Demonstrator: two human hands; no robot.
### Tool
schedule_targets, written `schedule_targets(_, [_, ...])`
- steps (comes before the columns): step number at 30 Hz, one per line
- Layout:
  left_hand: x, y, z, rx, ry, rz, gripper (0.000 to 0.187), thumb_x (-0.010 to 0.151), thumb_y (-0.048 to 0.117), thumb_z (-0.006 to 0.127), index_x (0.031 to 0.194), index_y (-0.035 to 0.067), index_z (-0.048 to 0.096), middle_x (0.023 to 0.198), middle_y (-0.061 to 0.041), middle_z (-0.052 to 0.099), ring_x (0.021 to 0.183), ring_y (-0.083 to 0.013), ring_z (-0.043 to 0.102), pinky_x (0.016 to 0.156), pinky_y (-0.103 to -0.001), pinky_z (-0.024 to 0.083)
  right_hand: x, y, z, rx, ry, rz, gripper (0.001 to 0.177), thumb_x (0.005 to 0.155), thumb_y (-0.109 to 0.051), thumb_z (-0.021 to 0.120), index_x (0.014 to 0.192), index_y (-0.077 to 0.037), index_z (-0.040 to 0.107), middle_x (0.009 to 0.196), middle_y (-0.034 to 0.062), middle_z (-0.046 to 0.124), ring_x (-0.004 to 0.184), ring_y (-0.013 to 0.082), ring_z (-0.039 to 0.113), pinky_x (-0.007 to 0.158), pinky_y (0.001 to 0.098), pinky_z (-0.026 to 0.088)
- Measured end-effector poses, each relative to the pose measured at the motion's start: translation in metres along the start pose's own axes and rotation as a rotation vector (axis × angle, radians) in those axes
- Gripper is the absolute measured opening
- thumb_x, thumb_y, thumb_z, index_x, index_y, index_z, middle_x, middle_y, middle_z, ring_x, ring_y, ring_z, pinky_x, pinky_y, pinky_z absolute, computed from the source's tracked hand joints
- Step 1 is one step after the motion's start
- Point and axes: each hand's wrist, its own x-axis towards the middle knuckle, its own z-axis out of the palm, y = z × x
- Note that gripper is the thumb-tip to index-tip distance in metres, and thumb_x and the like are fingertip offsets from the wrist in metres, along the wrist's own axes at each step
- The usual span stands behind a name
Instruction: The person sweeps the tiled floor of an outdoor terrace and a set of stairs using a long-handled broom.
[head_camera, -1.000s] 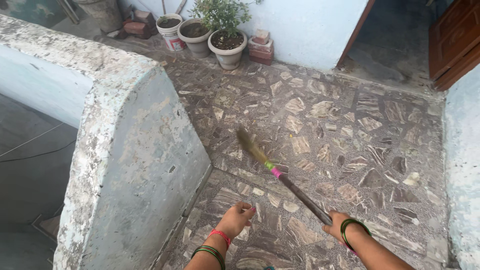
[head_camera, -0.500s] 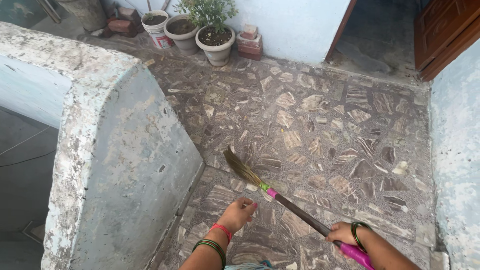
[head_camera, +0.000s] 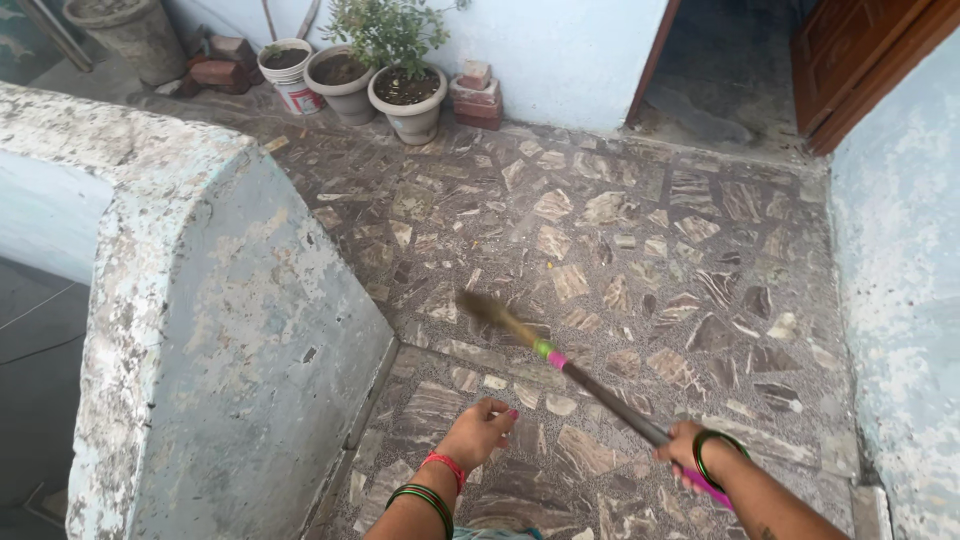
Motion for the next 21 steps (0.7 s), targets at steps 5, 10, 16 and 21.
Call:
schedule_targets(5, [0.014,0.013,-0.001,-0.055,-0.054,0.053,0.054,0.094,0.041,0.065,0.134,0.006,0.058,0.117,-0.008,0.071,0.097,-0.0184,0.071,0.092,-0.035,0.054,-0.015,-0.031,-0.007,0.303,-0.010,-0.164,0.024,0.096,-0.021,0.064,0.106,0.001,0.063,0.068,0.0125,0.063,0.049,0.0225,0.057,0.047,0.0361,0.057])
schedule_targets(10, [0.026,0.021,-0.010,-0.045,-0.121,0.111,0.052,0.094,0.041,0.065,0.132,0.007,0.059,0.112,-0.008,0.071,0.095,-0.0183,0.071,0.092,-0.037,0.053,-0.005,-0.057,0.012,1.071,-0.142,-0.184,0.017,0.095,-0.008,0.064,0.103,0.002,0.053,0.074,0.0102,0.063,0.058,0.0176,0.061,0.054,0.0295,0.057])
schedule_targets(16, [0.045,0.021,-0.056,0.021,-0.131,0.150,0.050,0.093,0.043,0.067,0.127,0.006,0.065,0.109,-0.009,0.073,0.092,-0.0184,0.072,0.092,-0.035,0.053,0.039,-0.065,0.027,1.573,-0.083,-0.269,0.017,0.092,-0.007,0.065,0.098,-0.003,0.050,0.073,0.0054,0.058,0.057,0.0146,0.057,0.052,0.0264,0.053])
schedule_targets(21, [0.057,0.031,-0.118,-0.011,-0.105,0.137,0.046,0.092,0.039,0.065,0.127,0.009,0.063,0.108,-0.004,0.073,0.091,-0.0168,0.072,0.089,-0.033,0.052,0.064,-0.081,0.077,1.723,0.008,-0.270,0.013,0.086,-0.003,0.060,0.093,-0.005,0.049,0.069,0.0064,0.056,0.057,0.0172,0.058,0.052,0.0290,0.055])
